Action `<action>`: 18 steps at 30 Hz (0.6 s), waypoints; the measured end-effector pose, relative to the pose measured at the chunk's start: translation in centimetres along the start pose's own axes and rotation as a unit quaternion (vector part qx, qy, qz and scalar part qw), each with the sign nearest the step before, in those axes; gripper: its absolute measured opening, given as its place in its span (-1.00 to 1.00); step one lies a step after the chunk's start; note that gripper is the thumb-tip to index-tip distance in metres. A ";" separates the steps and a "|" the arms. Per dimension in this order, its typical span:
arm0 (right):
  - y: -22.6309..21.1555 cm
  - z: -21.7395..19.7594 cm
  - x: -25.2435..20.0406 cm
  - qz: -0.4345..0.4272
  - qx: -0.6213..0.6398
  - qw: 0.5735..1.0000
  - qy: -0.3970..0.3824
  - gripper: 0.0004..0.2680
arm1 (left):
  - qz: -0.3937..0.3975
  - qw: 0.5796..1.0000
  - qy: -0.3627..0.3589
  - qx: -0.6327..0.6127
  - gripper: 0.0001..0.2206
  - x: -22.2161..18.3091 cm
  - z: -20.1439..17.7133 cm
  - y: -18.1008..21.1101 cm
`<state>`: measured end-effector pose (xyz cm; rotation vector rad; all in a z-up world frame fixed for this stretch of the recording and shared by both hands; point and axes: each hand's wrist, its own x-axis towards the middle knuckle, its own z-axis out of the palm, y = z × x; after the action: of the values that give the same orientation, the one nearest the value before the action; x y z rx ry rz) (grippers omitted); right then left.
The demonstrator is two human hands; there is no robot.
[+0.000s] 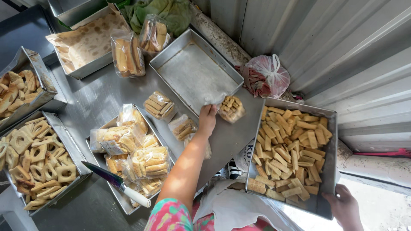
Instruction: The person scoops rectangular snack pieces from a metal tray into clear plastic bags using a rainbow-colored spatula. The person then places the filled bags into a larger white sack. The person repeats this process with multiple bags.
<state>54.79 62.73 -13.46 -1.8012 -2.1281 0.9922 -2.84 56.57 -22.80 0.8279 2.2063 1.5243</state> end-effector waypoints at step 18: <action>-13.3 20.7 1.5 -0.188 0.013 0.973 -0.130 -0.79 | 0.046 0.986 -0.060 -0.146 -0.81 -4.5 -16.4 16.5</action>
<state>32.61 55.89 -21.80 -1.2396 -2.4682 1.1955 -4.23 46.01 -1.70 0.9081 1.8253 1.7390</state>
